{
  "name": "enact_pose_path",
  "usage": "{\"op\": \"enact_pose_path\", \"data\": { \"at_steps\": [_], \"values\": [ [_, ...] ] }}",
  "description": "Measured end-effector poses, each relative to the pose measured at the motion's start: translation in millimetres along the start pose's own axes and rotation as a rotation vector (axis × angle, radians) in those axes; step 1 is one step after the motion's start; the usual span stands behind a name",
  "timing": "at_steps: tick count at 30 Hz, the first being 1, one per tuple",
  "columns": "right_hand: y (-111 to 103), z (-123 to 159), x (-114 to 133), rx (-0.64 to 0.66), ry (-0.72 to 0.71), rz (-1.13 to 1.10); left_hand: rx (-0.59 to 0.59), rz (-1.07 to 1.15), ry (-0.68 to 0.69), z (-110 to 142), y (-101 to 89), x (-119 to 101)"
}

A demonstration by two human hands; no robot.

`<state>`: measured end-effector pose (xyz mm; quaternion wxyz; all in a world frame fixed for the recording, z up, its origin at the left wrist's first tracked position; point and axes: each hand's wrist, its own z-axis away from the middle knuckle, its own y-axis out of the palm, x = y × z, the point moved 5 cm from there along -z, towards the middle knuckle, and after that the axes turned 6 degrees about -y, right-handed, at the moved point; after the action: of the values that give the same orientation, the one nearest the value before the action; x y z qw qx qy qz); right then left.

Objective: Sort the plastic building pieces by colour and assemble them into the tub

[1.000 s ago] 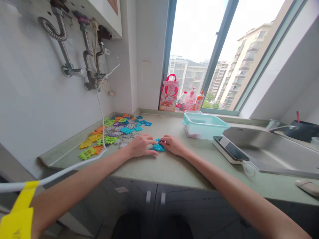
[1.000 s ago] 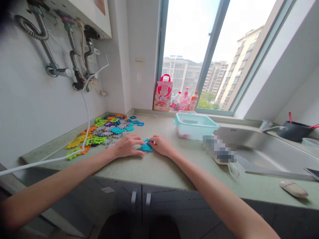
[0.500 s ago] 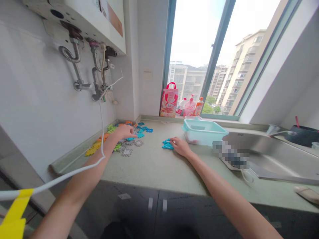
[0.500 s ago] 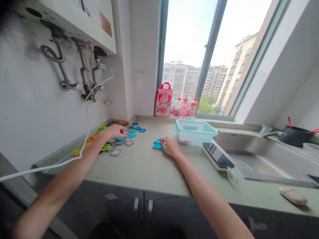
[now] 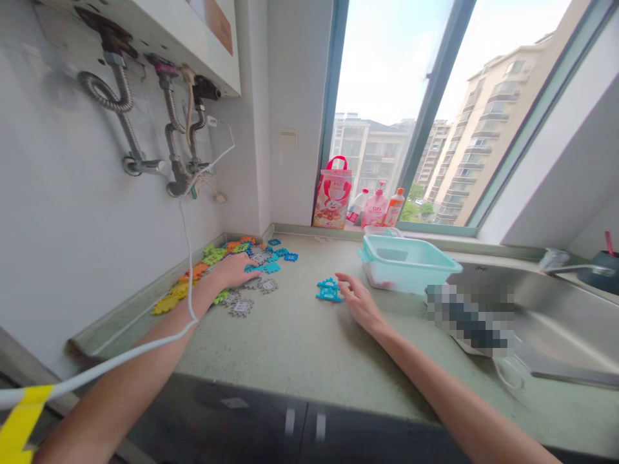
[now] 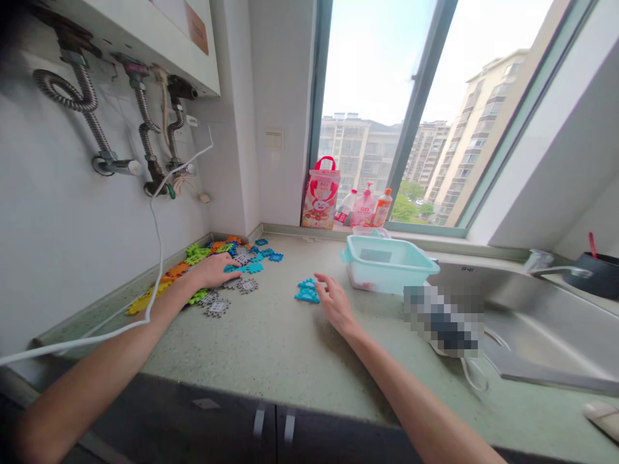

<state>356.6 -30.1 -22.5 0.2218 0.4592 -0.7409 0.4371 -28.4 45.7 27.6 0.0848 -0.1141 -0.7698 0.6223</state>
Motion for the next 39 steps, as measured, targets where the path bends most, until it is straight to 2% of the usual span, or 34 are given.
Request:
{"op": "enact_pose_path", "data": {
  "at_steps": [6,10,14,16,23,28,32,39],
  "values": [
    [-7.0,1.5,17.5,-0.084,0.030,-0.011,0.028,-0.081,-0.098,1.4,1.9,-6.0],
    [-8.2,0.1,27.2,-0.104,0.012,-0.001,0.029,-0.066,-0.129,-10.6,16.9,10.4],
    [-5.2,0.4,37.4,-0.057,-0.045,-0.001,0.028,-0.019,-0.144,-28.4,32.9,23.0],
    [-4.0,1.7,43.0,-0.049,-0.080,-0.017,0.026,-0.006,-0.149,-30.0,30.9,20.8],
    [-3.8,4.3,59.4,-0.030,-0.203,-0.045,0.059,-0.111,-0.248,-12.3,2.8,-6.5],
    [-9.1,6.1,68.3,-0.022,-0.262,-0.014,0.010,-0.150,-0.246,-7.4,0.3,-14.6],
    [-15.5,4.3,65.3,-0.004,-0.233,0.065,-0.019,-0.221,-0.194,-7.8,2.6,-16.6],
    [-12.2,1.6,48.2,0.141,-0.154,0.179,-0.023,-0.263,-0.245,-9.2,1.0,-13.2]
  ]
}}
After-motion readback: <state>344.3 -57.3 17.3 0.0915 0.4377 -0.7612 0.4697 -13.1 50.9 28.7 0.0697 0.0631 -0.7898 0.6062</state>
